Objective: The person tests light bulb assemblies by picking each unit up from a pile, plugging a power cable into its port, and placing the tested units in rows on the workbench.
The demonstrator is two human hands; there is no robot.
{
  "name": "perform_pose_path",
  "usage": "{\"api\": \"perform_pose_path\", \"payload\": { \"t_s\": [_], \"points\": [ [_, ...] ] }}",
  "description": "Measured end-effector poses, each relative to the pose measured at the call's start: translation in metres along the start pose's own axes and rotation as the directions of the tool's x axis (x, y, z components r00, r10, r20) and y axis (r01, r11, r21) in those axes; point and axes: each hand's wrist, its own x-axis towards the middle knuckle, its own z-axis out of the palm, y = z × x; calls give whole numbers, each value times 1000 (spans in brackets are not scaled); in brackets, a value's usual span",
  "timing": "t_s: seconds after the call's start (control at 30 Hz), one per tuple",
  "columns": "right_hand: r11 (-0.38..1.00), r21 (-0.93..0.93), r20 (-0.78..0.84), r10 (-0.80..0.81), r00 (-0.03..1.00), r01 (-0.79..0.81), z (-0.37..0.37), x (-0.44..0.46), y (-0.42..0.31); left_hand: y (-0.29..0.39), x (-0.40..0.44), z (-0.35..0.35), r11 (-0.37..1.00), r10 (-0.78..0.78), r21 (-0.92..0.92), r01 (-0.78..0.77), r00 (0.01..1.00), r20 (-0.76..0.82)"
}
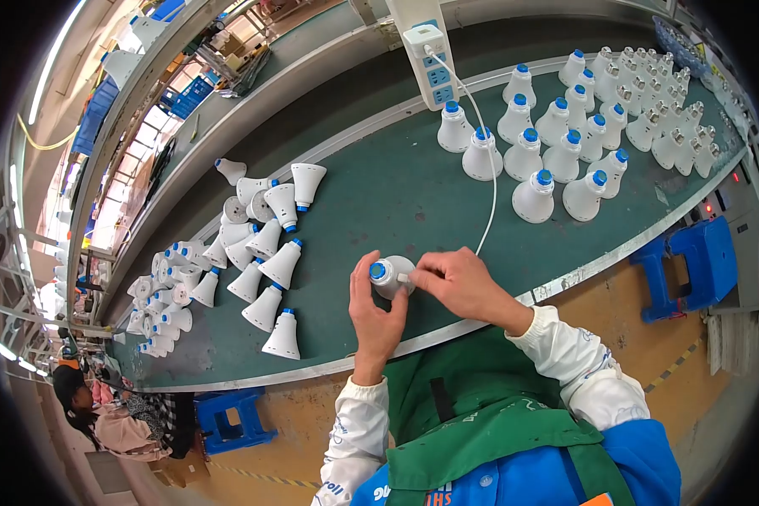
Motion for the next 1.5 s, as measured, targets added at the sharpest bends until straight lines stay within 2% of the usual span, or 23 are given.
{"api": "perform_pose_path", "payload": {
  "t_s": [0.07,0.17,0.23,0.33,0.53,0.7,0.83,0.9,0.93,1.0,1.03,1.1,1.17,1.23,1.33,1.5],
  "points": [
    [996,-47,18,-78,997,79,4,-4,0,-4,-1,7,1000,-15,1,15,999,-28],
    [995,-84,7,-47,999,47,5,-8,-5,-6,-2,11,999,-30,29,32,996,-80],
    [997,-81,8,-10,1000,11,7,-9,-4,-3,-2,11,995,-87,-62,83,994,-65],
    [999,-37,34,16,999,-15,12,-10,0,-3,0,8,981,-115,-160,107,993,-40],
    [999,33,47,11,999,-13,13,-11,1,-2,1,7,983,-116,-145,109,992,-41],
    [1000,-16,-5,-22,1000,22,11,-17,-2,-3,1,8,987,-100,-128,94,994,-43],
    [999,21,-73,-39,997,41,-7,-36,7,-2,2,7,983,-124,-137,119,992,-36],
    [988,-82,-161,-139,977,127,-14,-47,13,-2,2,8,982,-128,-145,121,991,-38],
    [989,-83,-166,-135,977,123,-17,-50,16,-1,2,9,981,-130,-148,123,991,-41],
    [937,-241,-224,-306,925,252,-18,-53,26,-2,1,7,979,-154,-138,151,988,-10],
    [938,-240,-227,-306,924,252,-19,-54,30,-2,0,7,976,-177,-126,178,984,15],
    [893,-311,-238,-406,882,327,-20,-54,37,-2,1,7,983,-151,-108,151,989,12],
    [892,-300,-242,-413,878,337,-22,-54,41,-1,0,7,988,-127,-90,128,992,11],
    [893,-291,-243,-417,876,345,-24,-54,43,-1,1,5,968,-181,-172,184,983,32],
    [885,-276,-219,-438,872,375,-25,-54,44,0,1,3,968,-196,-148,202,979,58],
    [867,-275,-186,-473,861,417,-28,-54,46,5,4,4,973,-196,-126,196,981,13]
  ]
}}
